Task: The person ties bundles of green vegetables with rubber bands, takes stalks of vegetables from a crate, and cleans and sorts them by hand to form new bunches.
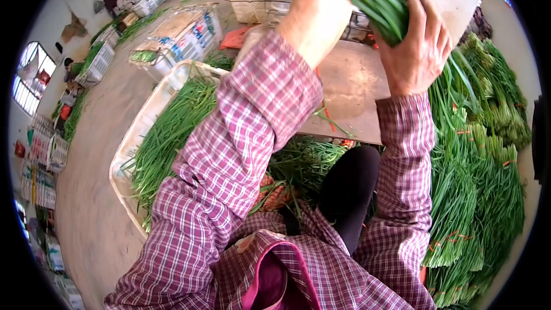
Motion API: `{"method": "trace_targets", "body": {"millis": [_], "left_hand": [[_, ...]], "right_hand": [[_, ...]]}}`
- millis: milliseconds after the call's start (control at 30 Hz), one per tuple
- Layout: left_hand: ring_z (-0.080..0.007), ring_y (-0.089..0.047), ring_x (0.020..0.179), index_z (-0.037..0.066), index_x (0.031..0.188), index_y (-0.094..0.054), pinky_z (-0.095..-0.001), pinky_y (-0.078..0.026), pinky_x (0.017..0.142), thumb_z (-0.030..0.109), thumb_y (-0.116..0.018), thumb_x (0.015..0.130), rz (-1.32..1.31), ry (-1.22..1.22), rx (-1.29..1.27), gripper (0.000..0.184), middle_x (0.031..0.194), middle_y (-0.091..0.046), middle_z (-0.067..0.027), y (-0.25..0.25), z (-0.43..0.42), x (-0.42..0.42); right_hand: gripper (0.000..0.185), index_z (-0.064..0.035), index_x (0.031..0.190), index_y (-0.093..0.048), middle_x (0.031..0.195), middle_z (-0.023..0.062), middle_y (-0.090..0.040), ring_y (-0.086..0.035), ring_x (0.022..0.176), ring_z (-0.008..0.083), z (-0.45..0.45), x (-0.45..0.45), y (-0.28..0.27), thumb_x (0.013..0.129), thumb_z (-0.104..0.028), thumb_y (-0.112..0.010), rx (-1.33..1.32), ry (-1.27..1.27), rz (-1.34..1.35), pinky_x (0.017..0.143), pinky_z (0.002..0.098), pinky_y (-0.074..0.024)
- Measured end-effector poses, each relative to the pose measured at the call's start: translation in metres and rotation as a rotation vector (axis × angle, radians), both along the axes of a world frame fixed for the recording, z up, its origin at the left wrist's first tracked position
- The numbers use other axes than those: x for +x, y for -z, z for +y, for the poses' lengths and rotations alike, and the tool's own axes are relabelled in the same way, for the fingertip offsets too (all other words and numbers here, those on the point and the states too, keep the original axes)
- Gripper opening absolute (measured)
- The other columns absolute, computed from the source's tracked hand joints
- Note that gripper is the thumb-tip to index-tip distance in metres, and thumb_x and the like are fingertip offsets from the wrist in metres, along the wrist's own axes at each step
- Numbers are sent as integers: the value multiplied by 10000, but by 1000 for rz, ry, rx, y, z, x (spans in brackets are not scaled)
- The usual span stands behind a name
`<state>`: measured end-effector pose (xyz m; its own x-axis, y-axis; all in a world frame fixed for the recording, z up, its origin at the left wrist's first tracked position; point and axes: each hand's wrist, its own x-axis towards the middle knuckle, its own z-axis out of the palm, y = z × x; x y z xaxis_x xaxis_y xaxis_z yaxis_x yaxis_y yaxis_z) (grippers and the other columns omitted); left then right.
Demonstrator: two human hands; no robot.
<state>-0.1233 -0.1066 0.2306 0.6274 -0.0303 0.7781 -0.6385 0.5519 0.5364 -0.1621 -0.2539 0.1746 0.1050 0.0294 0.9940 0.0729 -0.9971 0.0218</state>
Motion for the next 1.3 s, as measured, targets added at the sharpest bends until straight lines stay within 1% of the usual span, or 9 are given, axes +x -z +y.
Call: {"method": "trace_targets", "body": {"millis": [67, 133, 433, 600, 700, 833, 967, 1067, 1300], "left_hand": [[-261, -586, 1057, 118, 1299, -467, -356, -482, 937, 131, -618, 906, 478, 690, -182, 421, 1165, -580, -141, 24, -13, 23], [-247, -655, 855, -10, 1118, -532, -407, -553, 823, 88, -678, 823, 680, 381, -264, 343, 923, -641, -113, 42, -28, 11], [-256, -584, 1069, 128, 1100, -517, -449, -491, 947, 149, -684, 822, 862, 281, -444, 325, 1028, -550, -33, 172, -27, 77], [-209, -612, 1014, 122, 1035, -581, -373, -506, 901, 169, -671, 858, 984, 263, -371, 204, 1003, -624, -29, 265, 18, 96], [-210, -600, 1044, 68, 1112, -574, -382, -491, 918, 255, -663, 891, 986, 319, -451, 303, 1103, -630, -96, 295, 44, 116], [-214, -575, 1072, 55, 1206, -548, -365, -448, 958, 362, -649, 898, 892, -34, -321, 446, 1164, -606, -127, 292, 74, 129], [-206, -569, 1057, 28, 1170, -591, -329, -433, 936, 352, -589, 916, 525, -499, 416, 411, 1142, -609, -121, 306, 75, 120], [-363, -275, 1384, 14, 1442, -307, -546, -112, 1144, 529, -514, 898, 614, -590, 821, 776, 1461, -336, -232, 299, 53, 108], [-257, -511, 1212, 37, 1309, -517, -386, -386, 1034, 415, -612, 905, 504, -393, 700, 562, 1298, -556, -153, 166, 161, 16]], "right_hand": [[858, -338, 1336, -500, 1248, -21, -560, -564, 1075, 240, -27, -1, 26, 568, -185, -850, -37, -71, 58, 961, 418, -419], [827, -338, 1333, -507, 1220, -19, -580, -578, 1057, 228, -44, 0, 50, 593, -171, -835, -47, -94, 162, 963, 395, -426], [659, -346, 1312, -533, 1184, 45, -565, -550, 1042, 257, -53, 65, 142, 725, -62, -625, -132, -188, 455, 979, 429, -400], [947, -313, 1439, -372, 1296, 71, -487, -472, 1170, 288, -31, 88, 205, 606, -555, -752, -146, -423, 915, 999, 516, -353], [879, -323, 1435, -380, 1301, 75, -490, -471, 1172, 312, -25, 90, 209, 661, -549, -729, -189, -337, 988, 994, 499, -365], [863, -281, 1429, -404, 1310, 85, -493, -458, 1204, 319, -22, 90, 211, 680, -601, -691, -266, -330, 951, 1029, 504, -326], [922, -187, 1413, -442, 1368, 105, -467, -418, 1261, 344, -8, 87, 198, 708, -777, -506, -311, -396, 883, 1052, 520, -276], [883, -215, 1429, -416, 1404, 86, -442, -407, 1280, 320, -11, 95, 227, 718, -720, -557, -317, -276, 967, 1072, 517, -258], [891, -159, 1430, -402, 1420, 141, -426, -391, 1304, 357, 0, 80, 170, 698, -555, -720, -322, -409, 1060, 1071, 514, -292]]}}
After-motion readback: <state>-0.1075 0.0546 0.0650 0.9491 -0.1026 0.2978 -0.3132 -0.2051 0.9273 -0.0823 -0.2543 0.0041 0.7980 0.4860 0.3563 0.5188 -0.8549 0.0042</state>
